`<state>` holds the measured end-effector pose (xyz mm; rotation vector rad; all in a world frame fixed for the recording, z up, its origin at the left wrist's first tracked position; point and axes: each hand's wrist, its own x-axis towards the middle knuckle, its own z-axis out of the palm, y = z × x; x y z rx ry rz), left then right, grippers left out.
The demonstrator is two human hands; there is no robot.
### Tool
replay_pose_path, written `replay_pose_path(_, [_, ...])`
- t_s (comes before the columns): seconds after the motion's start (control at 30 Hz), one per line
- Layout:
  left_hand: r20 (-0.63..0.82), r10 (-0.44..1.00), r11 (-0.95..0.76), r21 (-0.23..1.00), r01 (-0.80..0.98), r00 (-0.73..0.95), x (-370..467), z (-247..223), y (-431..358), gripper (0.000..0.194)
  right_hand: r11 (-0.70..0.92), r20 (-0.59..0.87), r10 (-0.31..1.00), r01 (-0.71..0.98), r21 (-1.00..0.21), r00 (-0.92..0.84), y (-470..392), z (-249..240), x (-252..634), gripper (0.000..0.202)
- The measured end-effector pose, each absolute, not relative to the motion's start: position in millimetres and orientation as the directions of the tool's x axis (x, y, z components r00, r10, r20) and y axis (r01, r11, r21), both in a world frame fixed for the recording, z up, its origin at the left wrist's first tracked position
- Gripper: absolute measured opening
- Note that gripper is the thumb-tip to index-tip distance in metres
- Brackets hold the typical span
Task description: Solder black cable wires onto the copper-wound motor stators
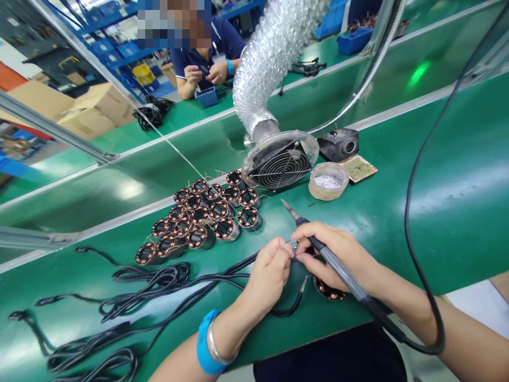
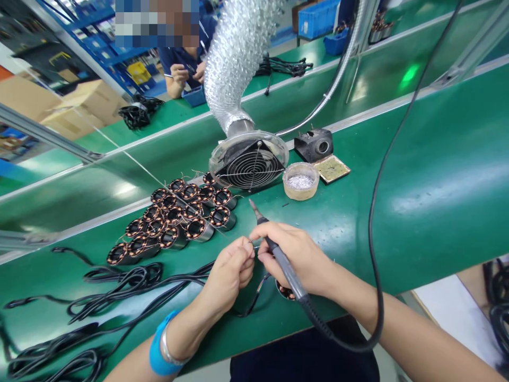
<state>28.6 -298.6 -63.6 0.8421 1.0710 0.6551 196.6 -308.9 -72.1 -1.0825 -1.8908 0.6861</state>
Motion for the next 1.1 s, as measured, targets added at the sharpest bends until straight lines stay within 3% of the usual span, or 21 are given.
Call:
replay_pose_path(0.17, [-0.477, 0.823, 0.508, 0.861, -0.026, 0.309, 32.3, -65.0, -300.5, 0.029, 0.395, 0.409, 0.91, 0.461, -0.795, -0.076, -309.8, -76.8, 193.8, 0.026])
replay_pose_path(0.5, [-0.448, 0.857, 0.447, 0.892, 0.064, 0.254, 29.8, -72.7, -308.0, 0.027, 0.441, 0.45, 0.888, 0.441, -0.781, -0.092, -322.5, -72.5, 205.3, 0.028])
replay_pose_path(0.67, [-0.468, 0.838, 0.487, 0.873, 0.002, 0.282, 30.3, -70.0, -307.8, 0.031, 0.453, 0.465, 0.88, 0.461, -0.763, -0.095, -339.1, -51.2, 223.3, 0.036])
replay_pose_path(1.1, [-0.472, 0.824, 0.517, 0.853, -0.074, 0.312, 31.3, -72.9, -310.6, 0.038, 0.418, 0.413, 0.904, 0.42, -0.805, -0.11, -350.1, -43.6, 224.8, 0.023])
